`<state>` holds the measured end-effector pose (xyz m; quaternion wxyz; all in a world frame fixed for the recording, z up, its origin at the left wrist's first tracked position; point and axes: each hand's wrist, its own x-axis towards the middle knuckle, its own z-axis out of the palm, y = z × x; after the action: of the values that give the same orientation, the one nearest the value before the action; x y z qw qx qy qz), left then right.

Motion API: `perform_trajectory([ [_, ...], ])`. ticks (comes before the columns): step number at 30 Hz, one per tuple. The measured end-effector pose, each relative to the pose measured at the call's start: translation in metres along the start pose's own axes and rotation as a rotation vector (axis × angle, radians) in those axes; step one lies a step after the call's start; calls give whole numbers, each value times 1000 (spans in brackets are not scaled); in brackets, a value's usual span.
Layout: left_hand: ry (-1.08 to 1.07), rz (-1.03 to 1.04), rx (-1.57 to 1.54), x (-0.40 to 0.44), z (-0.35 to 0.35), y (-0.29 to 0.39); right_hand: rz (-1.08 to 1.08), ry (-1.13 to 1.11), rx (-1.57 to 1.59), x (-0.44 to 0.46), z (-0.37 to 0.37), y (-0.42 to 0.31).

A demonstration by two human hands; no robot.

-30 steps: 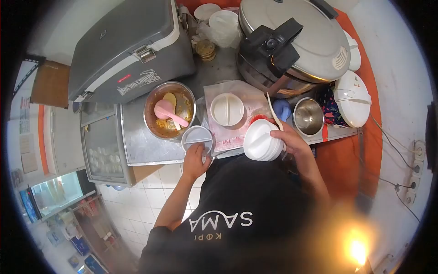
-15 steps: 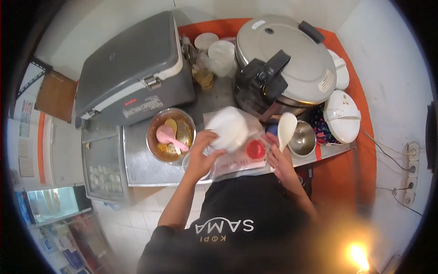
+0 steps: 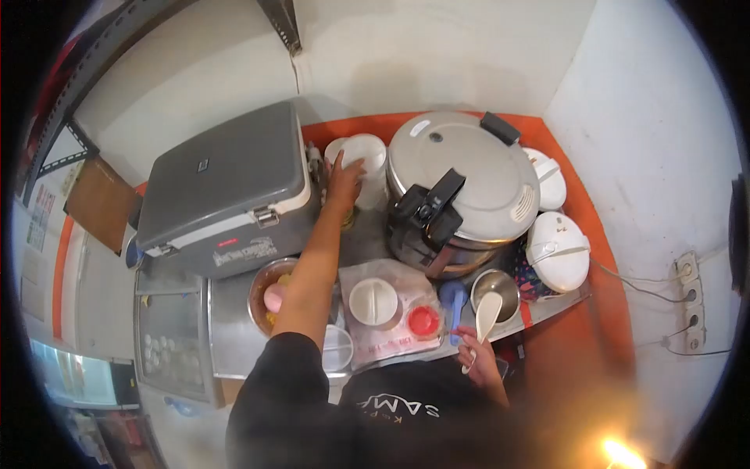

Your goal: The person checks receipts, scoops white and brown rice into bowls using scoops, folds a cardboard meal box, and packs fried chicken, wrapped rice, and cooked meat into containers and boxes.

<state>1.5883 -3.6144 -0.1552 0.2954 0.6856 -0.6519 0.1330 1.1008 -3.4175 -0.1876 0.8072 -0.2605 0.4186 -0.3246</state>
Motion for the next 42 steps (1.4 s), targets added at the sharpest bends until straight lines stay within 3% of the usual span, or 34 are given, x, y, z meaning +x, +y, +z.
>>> perform_trajectory([
  [2,-122,-6,47,4,25,-18,-43,45,56,-10,0,-3],
  [8,-128,-42,-83,16,30,-32,-43,119,104,-12,-18,9],
  [11,-128,110,2,26,30,-37,-17,108,50,-5,-6,4],
  [14,-272,250,290,43,14,-28,14,60,-27,3,0,-2],
  [17,-338,218,310,49,6,-26,40,68,-194,11,3,-2],
  [18,-221,123,190,54,33,-48,51,89,-312,15,4,-2],
  [20,-287,-265,-253,47,10,-27,54,167,-598,23,1,8],
  [22,-287,-427,-401,38,-9,-9,-13,168,-624,32,-12,23],
  [24,-254,-90,-57,19,-16,-15,-14,226,-592,31,-19,25],
  [25,-189,173,48,14,-25,-19,-219,300,-638,32,-16,26],
  [26,-7,179,-88,-2,-26,-11,-400,348,-621,39,-26,31],
  [30,-2,118,-179,-57,-64,32,-590,567,-489,27,-23,-40],
  [31,-25,103,-216,-70,-75,41,-878,592,-550,37,-34,-61],
  [33,-41,71,-268,-92,-87,54,-750,936,-621,43,-67,-102],
  [34,-32,53,-285,-104,-92,58,-797,1040,-593,49,-88,-119],
  [36,-35,30,-295,-122,-100,66,-693,1233,-744,33,-85,-167],
  [37,-46,19,-280,-132,-106,69,-707,1291,-933,45,-125,-173],
  [38,-46,-5,-248,-143,-116,71,-735,1321,-1123,67,-179,-180],
  [39,-8,-20,-269,-155,-120,72,-562,1253,-1249,83,-226,-189],
  [40,48,-44,-269,-165,-123,73,-483,1154,-1348,81,-225,-200],
  [41,66,-57,-262,-171,-135,77,-373,897,-1984,108,-294,-206],
  [42,93,-75,-245,-175,-148,83,-526,1036,-1392,114,-283,-207],
])
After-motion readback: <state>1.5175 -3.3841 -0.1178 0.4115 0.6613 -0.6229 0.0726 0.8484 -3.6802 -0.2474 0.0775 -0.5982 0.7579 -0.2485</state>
